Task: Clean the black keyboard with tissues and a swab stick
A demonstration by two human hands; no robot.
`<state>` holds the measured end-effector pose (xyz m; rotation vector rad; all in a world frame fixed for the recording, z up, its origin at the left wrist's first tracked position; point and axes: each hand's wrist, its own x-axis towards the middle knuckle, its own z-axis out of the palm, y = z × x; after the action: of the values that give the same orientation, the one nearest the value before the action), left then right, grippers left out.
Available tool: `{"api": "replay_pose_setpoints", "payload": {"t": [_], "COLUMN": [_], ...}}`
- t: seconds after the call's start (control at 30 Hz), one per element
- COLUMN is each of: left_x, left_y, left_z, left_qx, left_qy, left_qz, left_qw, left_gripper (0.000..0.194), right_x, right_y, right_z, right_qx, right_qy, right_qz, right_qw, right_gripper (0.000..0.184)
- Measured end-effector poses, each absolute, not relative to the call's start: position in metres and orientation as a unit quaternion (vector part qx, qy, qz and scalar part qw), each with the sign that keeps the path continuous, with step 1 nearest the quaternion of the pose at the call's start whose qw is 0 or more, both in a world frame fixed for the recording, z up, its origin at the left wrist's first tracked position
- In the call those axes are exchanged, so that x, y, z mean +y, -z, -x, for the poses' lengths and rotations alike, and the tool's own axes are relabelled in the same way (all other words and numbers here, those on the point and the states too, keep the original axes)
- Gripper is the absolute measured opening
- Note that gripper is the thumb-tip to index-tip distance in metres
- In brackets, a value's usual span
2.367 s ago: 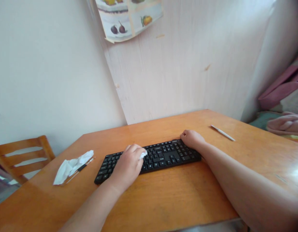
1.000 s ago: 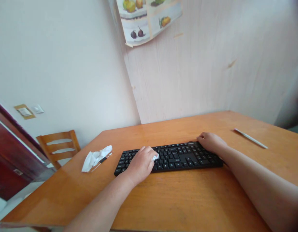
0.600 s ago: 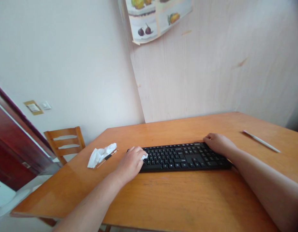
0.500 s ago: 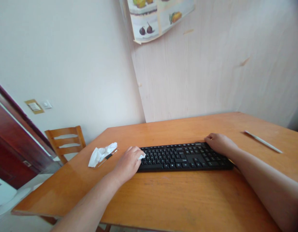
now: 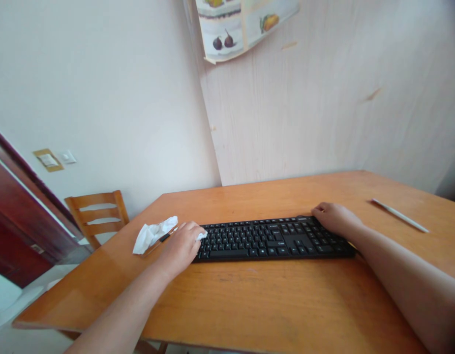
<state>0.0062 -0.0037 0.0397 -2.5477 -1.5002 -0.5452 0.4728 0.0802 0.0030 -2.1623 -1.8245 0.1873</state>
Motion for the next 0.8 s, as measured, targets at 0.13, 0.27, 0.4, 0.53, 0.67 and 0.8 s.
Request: {"api": "replay_pose_setpoints", "payload": {"t": [0.13, 0.27, 0.4, 0.53, 0.67, 0.8], "left_x": [0.005, 0.018, 0.033, 0.048, 0.058, 0.06], "left_y": [-0.047, -0.054, -0.059, -0.062, -0.061, -0.05], "left_z": [-0.012, -0.047, -0.103, -0.164, -0.222, -0.265], "left_qx": [-0.501, -0.462, -0.411, -0.355, -0.318, -0.299], "left_qy": [0.189, 0.206, 0.218, 0.219, 0.217, 0.206], "left_qz": [0.842, 0.861, 0.885, 0.908, 0.922, 0.931], "left_qw": [0.065, 0.052, 0.038, 0.037, 0.03, 0.032], "left_gripper": [0.025, 0.027, 0.028, 0.026, 0.026, 0.027], "right_x": [0.077, 0.074, 0.071, 0.07, 0.071, 0.069], "right_y": [-0.007, -0.012, -0.016, -0.018, -0.018, -0.019], "right_z": [-0.469, -0.464, -0.46, -0.457, -0.456, -0.456], "right_qx": [-0.622, -0.616, -0.613, -0.607, -0.603, -0.604], "right_qy": [-0.074, -0.08, -0.077, -0.078, -0.077, -0.078], "right_qz": [0.764, 0.769, 0.772, 0.777, 0.78, 0.779], "right_qw": [0.153, 0.153, 0.15, 0.146, 0.147, 0.152], "right_gripper": [0.038, 0.037, 0.039, 0.041, 0.04, 0.037]}}
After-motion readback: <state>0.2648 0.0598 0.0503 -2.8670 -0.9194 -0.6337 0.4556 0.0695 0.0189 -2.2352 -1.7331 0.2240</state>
